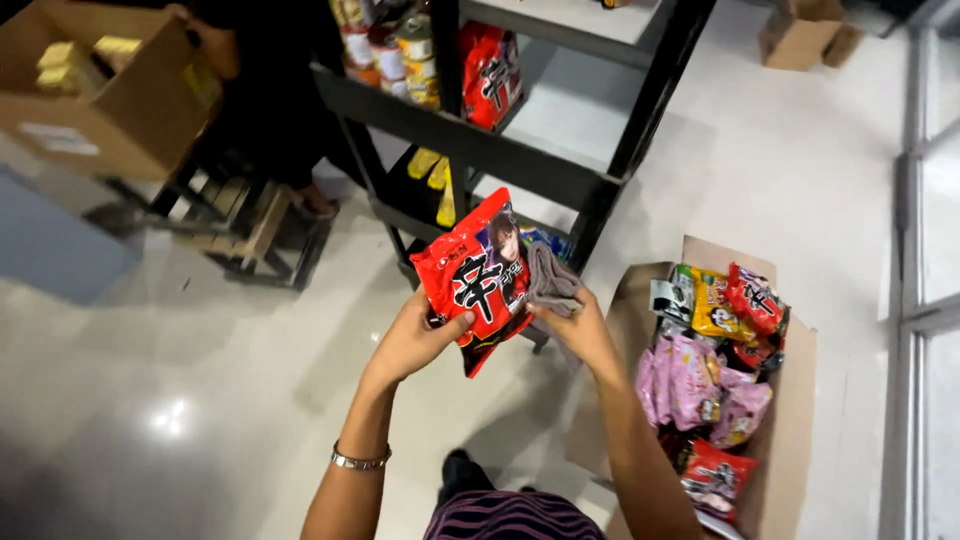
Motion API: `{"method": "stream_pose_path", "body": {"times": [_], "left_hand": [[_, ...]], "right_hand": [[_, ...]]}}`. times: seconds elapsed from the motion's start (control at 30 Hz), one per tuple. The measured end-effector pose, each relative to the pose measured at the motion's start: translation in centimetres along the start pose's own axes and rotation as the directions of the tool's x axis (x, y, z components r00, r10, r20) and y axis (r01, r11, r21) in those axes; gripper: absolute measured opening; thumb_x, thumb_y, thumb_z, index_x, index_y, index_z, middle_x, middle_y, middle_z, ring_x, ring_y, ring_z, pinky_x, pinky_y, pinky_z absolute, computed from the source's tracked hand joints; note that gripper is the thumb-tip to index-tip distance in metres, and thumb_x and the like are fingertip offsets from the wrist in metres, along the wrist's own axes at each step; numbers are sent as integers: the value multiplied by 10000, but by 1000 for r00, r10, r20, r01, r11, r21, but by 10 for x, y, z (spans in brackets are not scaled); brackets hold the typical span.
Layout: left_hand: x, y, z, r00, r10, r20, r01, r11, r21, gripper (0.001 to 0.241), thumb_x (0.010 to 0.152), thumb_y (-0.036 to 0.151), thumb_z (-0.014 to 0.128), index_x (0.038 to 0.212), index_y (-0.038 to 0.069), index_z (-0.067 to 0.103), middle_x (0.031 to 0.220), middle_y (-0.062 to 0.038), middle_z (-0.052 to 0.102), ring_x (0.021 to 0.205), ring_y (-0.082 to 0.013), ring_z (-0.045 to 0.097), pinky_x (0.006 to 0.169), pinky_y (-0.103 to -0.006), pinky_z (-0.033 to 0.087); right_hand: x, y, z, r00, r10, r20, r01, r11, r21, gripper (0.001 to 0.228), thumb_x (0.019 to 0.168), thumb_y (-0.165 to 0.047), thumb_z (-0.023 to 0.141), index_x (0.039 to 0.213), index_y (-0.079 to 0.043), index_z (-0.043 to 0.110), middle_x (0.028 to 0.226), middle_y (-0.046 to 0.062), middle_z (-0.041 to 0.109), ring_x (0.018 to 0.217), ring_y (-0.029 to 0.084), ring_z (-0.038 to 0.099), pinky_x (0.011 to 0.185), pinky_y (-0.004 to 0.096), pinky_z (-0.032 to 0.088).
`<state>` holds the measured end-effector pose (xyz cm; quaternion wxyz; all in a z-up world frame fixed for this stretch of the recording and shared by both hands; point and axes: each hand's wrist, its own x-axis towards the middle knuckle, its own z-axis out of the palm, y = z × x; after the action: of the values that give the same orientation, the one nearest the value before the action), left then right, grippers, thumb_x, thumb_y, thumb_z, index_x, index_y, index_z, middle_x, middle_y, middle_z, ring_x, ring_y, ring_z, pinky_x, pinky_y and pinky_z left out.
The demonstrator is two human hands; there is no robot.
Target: The recorder is wiping down grocery shelves and stocking them with instant noodle packets and cups from a cardboard box.
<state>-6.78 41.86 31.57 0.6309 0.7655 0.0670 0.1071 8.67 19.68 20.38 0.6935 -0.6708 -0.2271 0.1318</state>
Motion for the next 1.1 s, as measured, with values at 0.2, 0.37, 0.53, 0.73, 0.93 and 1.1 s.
{"method": "stream_pose_path", "body": {"times": [0.2,0.37,0.53,0.73,0.93,1.1], "left_hand": [[96,-28,-39,995,86,57,-77,986,-151,542,926,106,715,1408,32,478,1186,-30,692,1039,-89,651,882,-296,569],[176,-28,-53,978,207,39,-186,937,-295,550,930,59,702,1419,27,452,1235,-47,671,1095,-108,644,930,-299,563],[251,-39,-46,929,370,26,-346,889,-301,588,898,36,721,1415,28,441,1263,-58,661,1140,-128,640,983,-304,551],[304,-40,-26,937,320,142,-268,917,-295,491,902,95,736,1338,37,517,1125,-63,716,952,-140,689,764,-309,590],[361,-24,-24,975,96,200,-46,969,-242,439,900,232,723,1289,87,581,1079,-51,752,855,-133,737,554,-310,605],[407,-43,-6,977,123,176,-85,973,-213,465,888,236,740,1299,78,592,1122,-79,747,929,-176,727,655,-347,597]], "right_hand": [[81,-39,23,986,-149,-78,128,967,-221,686,840,-60,789,1464,-29,506,1272,92,696,1122,140,665,970,307,556],[136,-38,8,924,-353,-148,236,829,-507,686,866,-14,769,1474,-8,452,1337,133,652,1186,185,654,988,322,524],[159,-84,14,830,-525,-188,369,770,-521,678,860,84,662,1497,-77,494,1427,157,609,1278,270,614,1038,362,516],[197,-98,23,768,-638,49,521,579,-627,745,785,104,639,1491,-86,492,1449,211,566,1348,344,579,1104,378,472],[277,-57,-12,870,-487,-71,318,667,-674,593,888,-123,677,1462,-123,529,1372,190,613,1301,328,589,1078,370,466],[341,-36,-44,831,-556,12,416,607,-677,456,920,-147,676,1370,-107,614,1363,193,666,1280,329,629,1071,402,474]]}}
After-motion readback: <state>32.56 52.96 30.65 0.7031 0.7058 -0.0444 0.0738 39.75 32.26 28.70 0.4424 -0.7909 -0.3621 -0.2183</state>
